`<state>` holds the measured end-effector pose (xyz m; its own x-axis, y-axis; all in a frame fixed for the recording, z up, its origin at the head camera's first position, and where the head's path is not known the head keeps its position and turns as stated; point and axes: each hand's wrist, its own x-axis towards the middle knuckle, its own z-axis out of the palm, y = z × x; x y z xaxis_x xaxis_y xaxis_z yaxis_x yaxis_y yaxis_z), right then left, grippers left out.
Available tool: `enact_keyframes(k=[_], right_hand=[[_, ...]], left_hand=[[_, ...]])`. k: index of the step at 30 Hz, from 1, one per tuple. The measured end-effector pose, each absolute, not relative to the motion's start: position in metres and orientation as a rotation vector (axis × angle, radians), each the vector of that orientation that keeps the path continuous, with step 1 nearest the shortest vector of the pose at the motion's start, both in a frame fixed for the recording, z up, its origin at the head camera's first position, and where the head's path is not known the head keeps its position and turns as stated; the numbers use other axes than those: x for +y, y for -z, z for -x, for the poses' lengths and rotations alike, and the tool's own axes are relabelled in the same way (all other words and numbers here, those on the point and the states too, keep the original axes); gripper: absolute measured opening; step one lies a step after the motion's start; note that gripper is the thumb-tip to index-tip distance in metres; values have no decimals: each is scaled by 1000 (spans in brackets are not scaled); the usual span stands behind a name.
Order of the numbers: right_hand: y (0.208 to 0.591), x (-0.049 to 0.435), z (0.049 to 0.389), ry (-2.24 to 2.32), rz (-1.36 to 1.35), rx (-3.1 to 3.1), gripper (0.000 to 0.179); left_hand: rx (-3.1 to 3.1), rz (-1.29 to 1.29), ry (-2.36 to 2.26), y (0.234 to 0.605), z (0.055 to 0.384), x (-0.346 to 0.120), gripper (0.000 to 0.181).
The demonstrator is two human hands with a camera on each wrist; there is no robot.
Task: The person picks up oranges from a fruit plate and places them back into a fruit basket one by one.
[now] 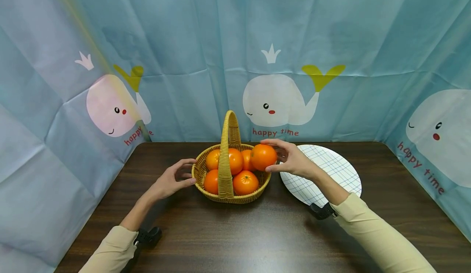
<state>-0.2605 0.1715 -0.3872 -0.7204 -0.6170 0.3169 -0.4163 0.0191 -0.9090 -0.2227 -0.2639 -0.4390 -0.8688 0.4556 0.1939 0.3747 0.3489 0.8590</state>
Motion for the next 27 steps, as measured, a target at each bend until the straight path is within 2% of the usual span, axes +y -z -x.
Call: enact_keyframes(k=[3, 8, 11, 14, 21, 27], right_hand=[[386, 172, 259, 1752, 1090, 2119, 77], [380, 183, 258, 1686, 1081, 2140, 94], [377, 195, 258, 1700, 1084, 2148, 93], [378, 210, 259, 1740, 1090, 2180, 82], [386, 244, 252, 1746, 952, 2413, 36], [399, 271, 242, 1576, 872, 2692, 23]], left_hand=[[2521, -772, -1562, 439, 223, -263, 58], [2518, -778, -1571, 440, 224, -261, 58], [2521, -782, -1576, 441, 225, -261, 58], [2525, -794, -1569, 443, 226, -261, 58], [2547, -826, -1555, 443, 226, -261, 60], [2679, -815, -1444, 437, 216, -266, 56]])
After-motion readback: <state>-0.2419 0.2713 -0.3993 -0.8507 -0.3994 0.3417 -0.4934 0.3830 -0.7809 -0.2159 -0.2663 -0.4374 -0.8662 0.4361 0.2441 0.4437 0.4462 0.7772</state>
